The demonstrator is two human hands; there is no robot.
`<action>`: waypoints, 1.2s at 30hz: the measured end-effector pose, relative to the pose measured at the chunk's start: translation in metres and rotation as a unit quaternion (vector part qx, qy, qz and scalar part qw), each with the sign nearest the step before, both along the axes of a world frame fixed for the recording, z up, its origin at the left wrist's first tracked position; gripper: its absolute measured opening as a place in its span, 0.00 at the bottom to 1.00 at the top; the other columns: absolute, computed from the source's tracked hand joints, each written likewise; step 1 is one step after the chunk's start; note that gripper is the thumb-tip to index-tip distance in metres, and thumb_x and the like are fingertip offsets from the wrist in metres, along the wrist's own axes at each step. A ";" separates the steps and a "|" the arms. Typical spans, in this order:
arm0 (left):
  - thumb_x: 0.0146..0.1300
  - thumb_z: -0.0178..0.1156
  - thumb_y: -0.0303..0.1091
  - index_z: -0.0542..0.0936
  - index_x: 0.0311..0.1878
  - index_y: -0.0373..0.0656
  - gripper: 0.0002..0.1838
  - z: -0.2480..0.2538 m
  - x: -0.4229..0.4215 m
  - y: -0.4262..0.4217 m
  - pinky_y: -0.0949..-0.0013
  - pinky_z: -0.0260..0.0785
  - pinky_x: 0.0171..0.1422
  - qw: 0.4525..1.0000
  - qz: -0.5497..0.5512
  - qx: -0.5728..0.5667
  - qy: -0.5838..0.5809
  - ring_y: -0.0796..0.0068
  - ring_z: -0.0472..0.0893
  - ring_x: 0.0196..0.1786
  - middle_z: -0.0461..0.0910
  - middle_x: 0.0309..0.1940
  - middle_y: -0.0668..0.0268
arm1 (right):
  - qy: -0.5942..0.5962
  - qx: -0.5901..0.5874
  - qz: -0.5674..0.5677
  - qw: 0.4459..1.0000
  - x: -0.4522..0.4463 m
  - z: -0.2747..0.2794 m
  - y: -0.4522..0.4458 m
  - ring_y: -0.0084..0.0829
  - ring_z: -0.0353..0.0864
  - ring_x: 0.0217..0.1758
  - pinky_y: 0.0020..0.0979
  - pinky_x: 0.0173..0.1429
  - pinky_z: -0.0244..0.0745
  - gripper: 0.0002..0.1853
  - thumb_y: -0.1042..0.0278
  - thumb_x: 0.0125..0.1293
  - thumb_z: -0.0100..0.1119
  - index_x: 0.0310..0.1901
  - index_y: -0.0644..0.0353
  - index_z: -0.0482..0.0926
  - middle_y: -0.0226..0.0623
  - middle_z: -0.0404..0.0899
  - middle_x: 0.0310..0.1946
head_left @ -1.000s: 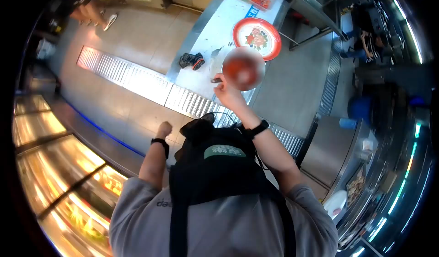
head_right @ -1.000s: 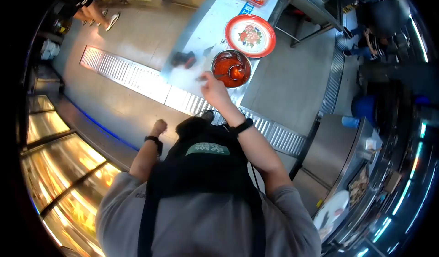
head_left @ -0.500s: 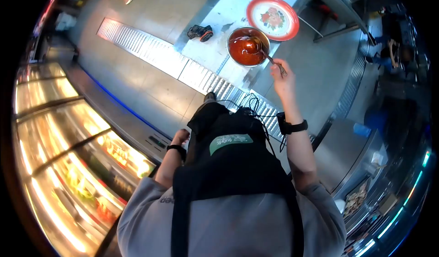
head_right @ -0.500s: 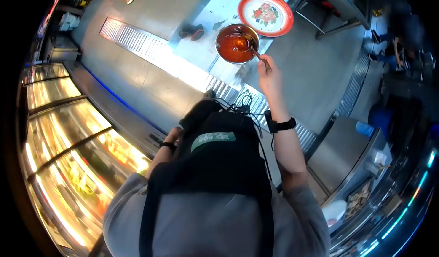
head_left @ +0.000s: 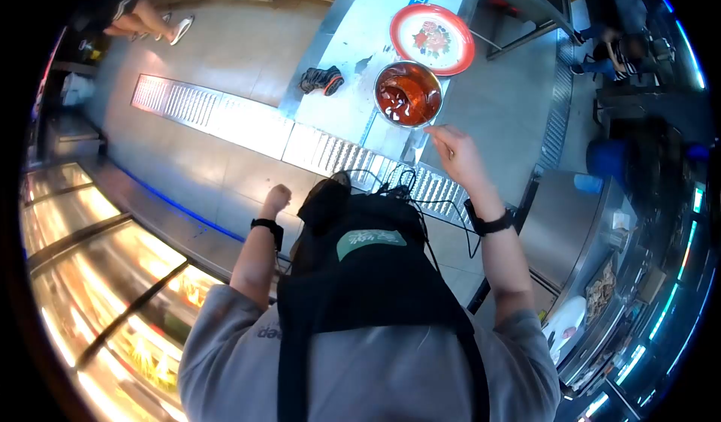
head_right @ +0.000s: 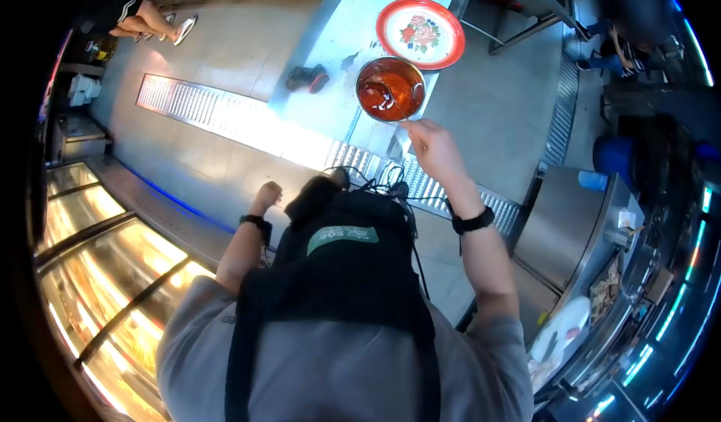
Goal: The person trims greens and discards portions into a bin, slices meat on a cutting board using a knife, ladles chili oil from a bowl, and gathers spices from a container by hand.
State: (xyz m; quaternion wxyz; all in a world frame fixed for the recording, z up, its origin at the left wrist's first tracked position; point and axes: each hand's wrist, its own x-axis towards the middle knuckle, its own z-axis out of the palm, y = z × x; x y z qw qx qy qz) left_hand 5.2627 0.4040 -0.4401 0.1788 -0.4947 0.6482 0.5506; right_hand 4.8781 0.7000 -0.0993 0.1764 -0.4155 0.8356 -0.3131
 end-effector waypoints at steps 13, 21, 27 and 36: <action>0.60 0.47 0.34 0.74 0.32 0.36 0.11 0.027 -0.003 -0.039 0.66 0.68 0.22 0.995 -0.086 0.045 -0.032 0.69 0.77 0.22 0.77 0.23 0.60 | 0.261 0.027 0.023 0.965 0.011 -0.008 -0.024 0.38 0.78 0.38 0.36 0.42 0.74 0.14 0.74 0.53 0.54 0.43 0.52 0.79 0.35 0.79 0.35; 0.62 0.46 0.32 0.74 0.36 0.39 0.09 0.005 0.000 -0.046 0.69 0.70 0.25 0.991 -0.111 0.068 -0.015 0.71 0.78 0.25 0.78 0.27 0.61 | 0.224 0.121 0.021 0.967 0.037 0.025 -0.039 0.44 0.78 0.33 0.42 0.40 0.72 0.11 0.74 0.56 0.51 0.41 0.60 0.78 0.44 0.78 0.28; 0.59 0.49 0.33 0.74 0.31 0.37 0.09 0.000 0.005 -0.041 0.66 0.69 0.22 0.993 -0.067 0.090 -0.031 0.68 0.78 0.23 0.78 0.24 0.59 | 0.028 0.030 -0.102 0.994 0.031 0.020 -0.047 0.47 0.79 0.32 0.39 0.37 0.73 0.10 0.74 0.58 0.52 0.41 0.61 0.79 0.50 0.79 0.30; 0.59 0.49 0.33 0.74 0.35 0.38 0.09 0.009 0.005 -0.045 0.67 0.69 0.23 0.995 -0.052 0.077 -0.033 0.70 0.77 0.22 0.78 0.25 0.59 | 0.225 -0.066 -0.030 0.972 0.024 -0.015 -0.031 0.47 0.76 0.27 0.43 0.34 0.72 0.10 0.75 0.56 0.53 0.41 0.59 0.79 0.45 0.77 0.24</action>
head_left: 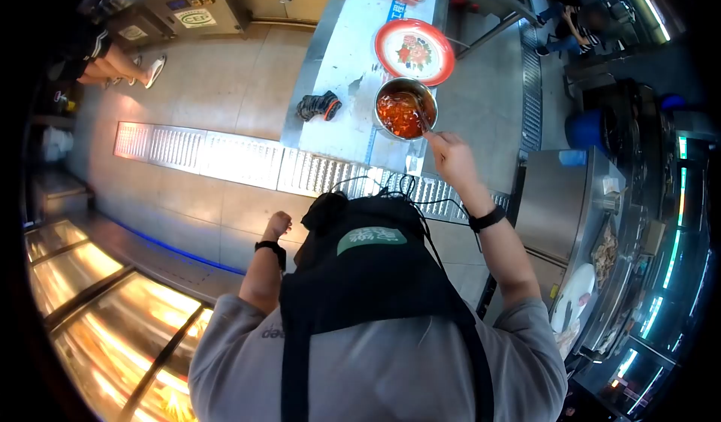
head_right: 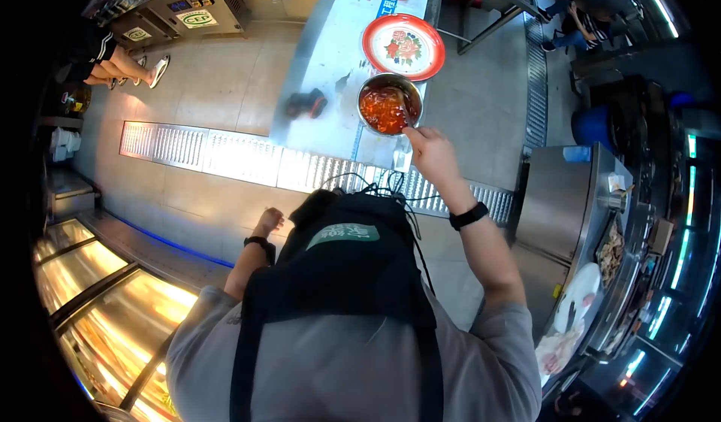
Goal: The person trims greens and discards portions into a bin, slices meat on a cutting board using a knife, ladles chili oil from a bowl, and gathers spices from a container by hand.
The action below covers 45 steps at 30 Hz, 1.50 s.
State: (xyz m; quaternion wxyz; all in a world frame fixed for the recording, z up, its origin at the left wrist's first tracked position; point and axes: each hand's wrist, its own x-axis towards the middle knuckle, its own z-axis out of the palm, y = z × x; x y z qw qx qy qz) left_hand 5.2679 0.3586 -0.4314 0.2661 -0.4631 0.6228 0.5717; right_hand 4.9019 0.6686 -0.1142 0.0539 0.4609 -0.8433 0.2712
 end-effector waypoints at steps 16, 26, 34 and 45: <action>0.60 0.48 0.34 0.73 0.33 0.39 0.08 -0.017 -0.006 0.007 0.68 0.68 0.22 0.996 -0.072 0.036 0.032 0.72 0.76 0.20 0.76 0.22 0.63 | -0.109 -0.032 -0.061 0.992 0.019 0.016 0.001 0.45 0.76 0.30 0.40 0.34 0.70 0.09 0.77 0.59 0.51 0.40 0.61 0.79 0.44 0.76 0.25; 0.60 0.48 0.34 0.73 0.35 0.39 0.09 -0.015 0.008 0.006 0.66 0.70 0.25 0.998 -0.053 0.022 0.009 0.69 0.78 0.24 0.78 0.25 0.60 | -0.028 -0.004 -0.114 0.993 0.023 -0.016 0.020 0.46 0.76 0.31 0.40 0.34 0.72 0.09 0.75 0.58 0.52 0.40 0.59 0.78 0.43 0.77 0.28; 0.60 0.48 0.33 0.73 0.36 0.40 0.08 -0.003 0.011 0.004 0.68 0.69 0.25 0.999 -0.034 0.026 -0.022 0.71 0.77 0.24 0.78 0.25 0.62 | -0.384 -0.246 -0.226 0.860 0.031 -0.054 0.021 0.30 0.81 0.32 0.27 0.38 0.75 0.10 0.74 0.63 0.49 0.43 0.68 0.76 0.43 0.81 0.32; 0.59 0.49 0.31 0.73 0.34 0.41 0.06 0.010 -0.003 0.006 0.70 0.67 0.23 0.999 -0.051 0.007 -0.014 0.74 0.76 0.22 0.76 0.22 0.64 | -0.546 -0.361 -0.265 0.708 0.024 -0.039 0.037 0.32 0.81 0.32 0.29 0.39 0.77 0.13 0.72 0.64 0.46 0.46 0.72 0.72 0.48 0.80 0.32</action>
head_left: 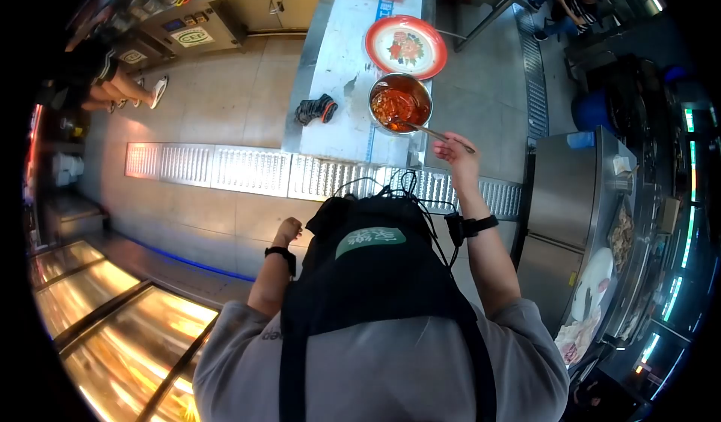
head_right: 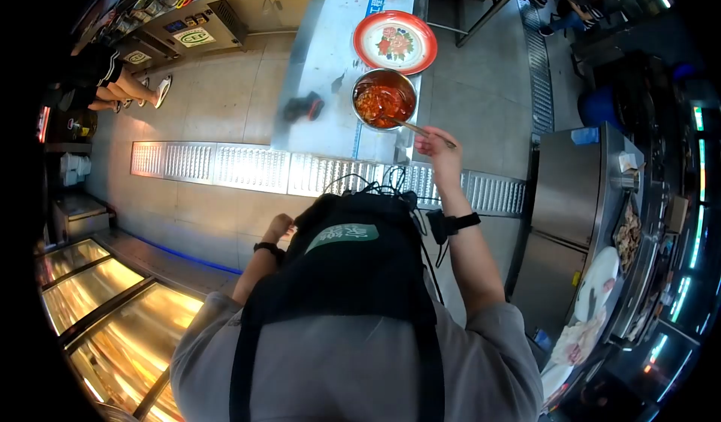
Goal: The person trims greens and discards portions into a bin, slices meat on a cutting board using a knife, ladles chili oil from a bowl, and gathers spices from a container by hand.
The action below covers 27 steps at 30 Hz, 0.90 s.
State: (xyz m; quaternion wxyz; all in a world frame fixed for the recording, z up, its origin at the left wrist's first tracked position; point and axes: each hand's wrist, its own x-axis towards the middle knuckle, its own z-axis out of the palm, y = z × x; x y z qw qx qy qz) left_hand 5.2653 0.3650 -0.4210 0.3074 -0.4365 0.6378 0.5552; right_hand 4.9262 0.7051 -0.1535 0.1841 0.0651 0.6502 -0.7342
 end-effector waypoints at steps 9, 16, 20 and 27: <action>0.60 0.48 0.32 0.73 0.33 0.42 0.06 -0.013 0.000 -0.001 0.70 0.68 0.23 0.999 -0.029 0.002 0.023 0.74 0.76 0.20 0.76 0.22 0.65 | 0.076 0.007 -0.017 0.997 -0.001 0.047 0.020 0.32 0.81 0.33 0.30 0.43 0.76 0.14 0.70 0.65 0.49 0.48 0.72 0.72 0.49 0.80 0.33; 0.60 0.47 0.31 0.73 0.34 0.42 0.06 -0.009 -0.010 0.004 0.70 0.67 0.22 1.000 -0.019 -0.010 0.013 0.74 0.75 0.20 0.76 0.21 0.65 | 0.172 0.075 -0.005 0.982 0.000 0.067 0.024 0.29 0.81 0.33 0.26 0.41 0.75 0.12 0.70 0.66 0.51 0.45 0.71 0.75 0.46 0.81 0.33; 0.60 0.47 0.31 0.73 0.34 0.41 0.07 -0.015 -0.011 0.002 0.70 0.67 0.22 0.999 -0.037 -0.001 0.016 0.73 0.75 0.20 0.76 0.22 0.64 | 0.223 0.104 0.021 0.969 0.005 0.077 0.022 0.31 0.81 0.36 0.27 0.44 0.74 0.13 0.70 0.66 0.51 0.47 0.71 0.75 0.48 0.81 0.34; 0.59 0.48 0.32 0.73 0.35 0.39 0.07 -0.013 -0.012 0.008 0.70 0.68 0.23 0.999 -0.039 -0.012 0.020 0.73 0.76 0.21 0.76 0.22 0.63 | 0.262 0.101 0.030 0.959 0.013 0.095 0.017 0.28 0.81 0.37 0.26 0.44 0.75 0.10 0.75 0.65 0.51 0.45 0.70 0.77 0.42 0.81 0.34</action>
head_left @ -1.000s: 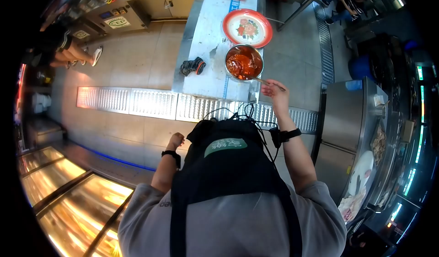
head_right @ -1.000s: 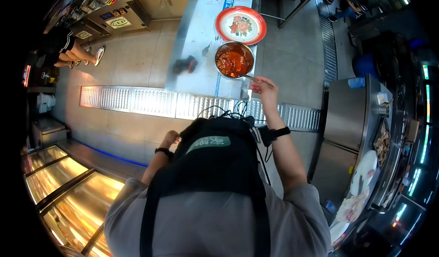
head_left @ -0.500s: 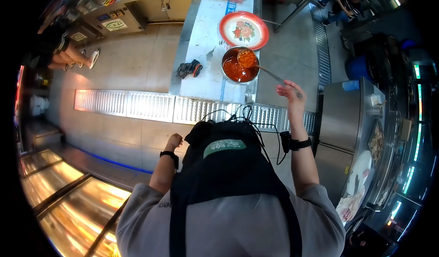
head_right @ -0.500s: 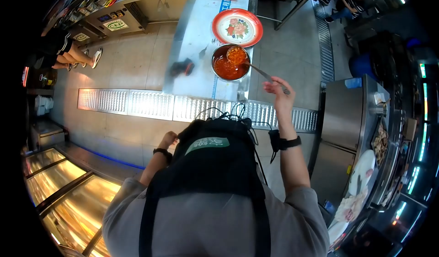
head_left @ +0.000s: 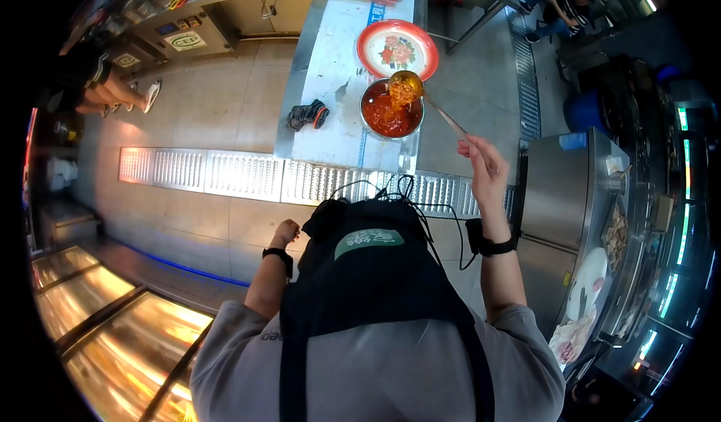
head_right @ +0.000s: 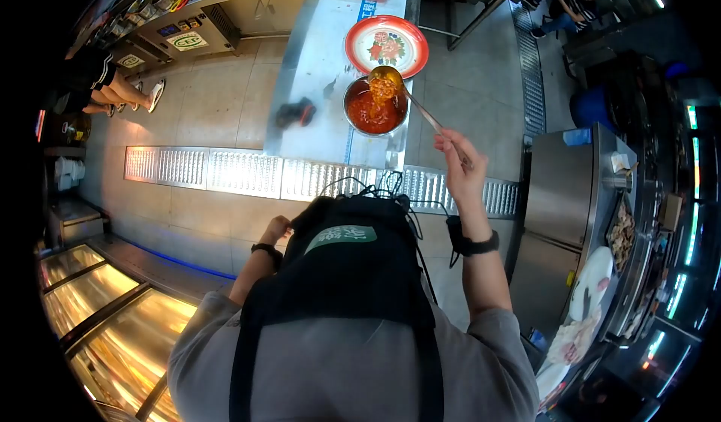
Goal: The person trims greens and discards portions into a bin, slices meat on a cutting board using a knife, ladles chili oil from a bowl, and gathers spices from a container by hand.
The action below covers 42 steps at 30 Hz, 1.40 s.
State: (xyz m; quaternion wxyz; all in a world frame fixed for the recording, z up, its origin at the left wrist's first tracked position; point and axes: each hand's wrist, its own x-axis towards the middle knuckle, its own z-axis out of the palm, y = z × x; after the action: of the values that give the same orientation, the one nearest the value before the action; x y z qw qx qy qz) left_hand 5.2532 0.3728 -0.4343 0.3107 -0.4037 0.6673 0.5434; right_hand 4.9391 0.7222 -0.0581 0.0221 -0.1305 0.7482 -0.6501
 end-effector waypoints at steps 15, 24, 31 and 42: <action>0.60 0.48 0.32 0.74 0.35 0.41 0.07 0.008 0.002 0.003 0.70 0.67 0.22 1.000 0.026 0.009 -0.008 0.73 0.76 0.21 0.76 0.22 0.64 | 0.370 0.210 0.095 0.900 0.001 0.064 -0.002 0.40 0.81 0.36 0.30 0.40 0.74 0.11 0.85 0.53 0.54 0.38 0.66 0.79 0.45 0.80 0.32; 0.59 0.48 0.32 0.74 0.35 0.40 0.07 0.001 0.000 -0.003 0.70 0.67 0.22 1.000 -0.006 0.002 0.001 0.73 0.76 0.21 0.76 0.22 0.63 | 0.385 0.222 0.083 0.892 0.001 0.052 0.006 0.41 0.81 0.36 0.30 0.39 0.74 0.10 0.85 0.53 0.53 0.37 0.66 0.79 0.46 0.80 0.32; 0.59 0.48 0.32 0.74 0.35 0.40 0.08 0.008 -0.004 -0.002 0.69 0.68 0.22 1.000 0.008 -0.005 -0.013 0.72 0.77 0.21 0.76 0.22 0.63 | 0.357 0.234 0.096 0.899 0.007 0.046 0.003 0.40 0.81 0.37 0.29 0.41 0.74 0.09 0.86 0.55 0.53 0.38 0.68 0.78 0.46 0.81 0.35; 0.58 0.48 0.32 0.74 0.34 0.40 0.07 0.014 -0.005 0.000 0.69 0.69 0.23 1.000 0.000 -0.001 -0.025 0.72 0.77 0.22 0.77 0.22 0.62 | 0.358 0.240 0.085 0.898 0.008 0.046 0.004 0.40 0.81 0.37 0.28 0.40 0.74 0.09 0.85 0.55 0.54 0.38 0.66 0.78 0.45 0.81 0.35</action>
State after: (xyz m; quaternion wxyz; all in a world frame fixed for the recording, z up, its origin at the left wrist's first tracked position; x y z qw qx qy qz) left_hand 5.2485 0.3727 -0.4206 0.3268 -0.4174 0.6601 0.5322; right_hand 4.9474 0.7267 -0.0122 -0.1619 -0.4081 0.8249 -0.3562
